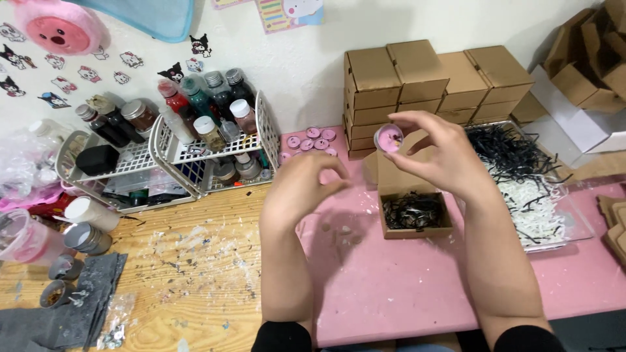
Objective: Assembling cardboard boxes and filling them with shredded paper and small items.
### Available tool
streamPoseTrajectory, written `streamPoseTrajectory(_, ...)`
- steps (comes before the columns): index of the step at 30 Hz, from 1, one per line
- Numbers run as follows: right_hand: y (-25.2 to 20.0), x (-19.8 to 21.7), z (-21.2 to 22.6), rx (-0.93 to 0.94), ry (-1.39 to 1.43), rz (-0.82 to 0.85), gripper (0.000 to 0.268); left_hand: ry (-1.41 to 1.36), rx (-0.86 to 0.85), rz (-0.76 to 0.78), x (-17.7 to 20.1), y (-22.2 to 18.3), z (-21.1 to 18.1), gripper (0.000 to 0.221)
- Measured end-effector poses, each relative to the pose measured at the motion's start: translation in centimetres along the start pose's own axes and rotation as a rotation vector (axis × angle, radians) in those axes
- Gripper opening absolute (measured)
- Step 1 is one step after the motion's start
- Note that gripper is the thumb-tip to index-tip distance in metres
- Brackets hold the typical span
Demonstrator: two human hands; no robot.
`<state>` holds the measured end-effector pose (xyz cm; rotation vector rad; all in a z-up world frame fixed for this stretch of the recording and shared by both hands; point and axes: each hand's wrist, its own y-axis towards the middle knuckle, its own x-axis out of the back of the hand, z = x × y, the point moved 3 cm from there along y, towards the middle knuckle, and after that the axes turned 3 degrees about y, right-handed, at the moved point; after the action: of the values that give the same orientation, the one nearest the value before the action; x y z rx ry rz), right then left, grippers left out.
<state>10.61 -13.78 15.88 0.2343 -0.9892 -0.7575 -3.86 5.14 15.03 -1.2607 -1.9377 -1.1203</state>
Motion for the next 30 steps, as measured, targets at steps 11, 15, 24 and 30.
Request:
streamPoseTrajectory(11, -1.5, 1.5, 0.1, 0.294, 0.156, 0.303, 0.05, -0.078, -0.187, 0.305, -3.7, 1.3, -3.6, 0.014)
streamPoseTrajectory(15, -1.7, 1.8, -0.6, 0.238, 0.14, 0.362, 0.051, -0.112, -0.262, 0.286, -4.3, 1.5, -3.5, 0.015)
streamPoseTrajectory(24, -2.5, 1.6, -1.8, 0.318, 0.071, 0.435, 0.042, -0.116, -0.306, 0.283, -4.5, 1.7, -4.0, 0.015)
streamPoseTrajectory(30, -2.0, 2.3, -1.1, 0.009, 0.105, 0.421, 0.049, -0.153, -0.203, 0.272, -4.6, 2.2, -4.0, 0.016)
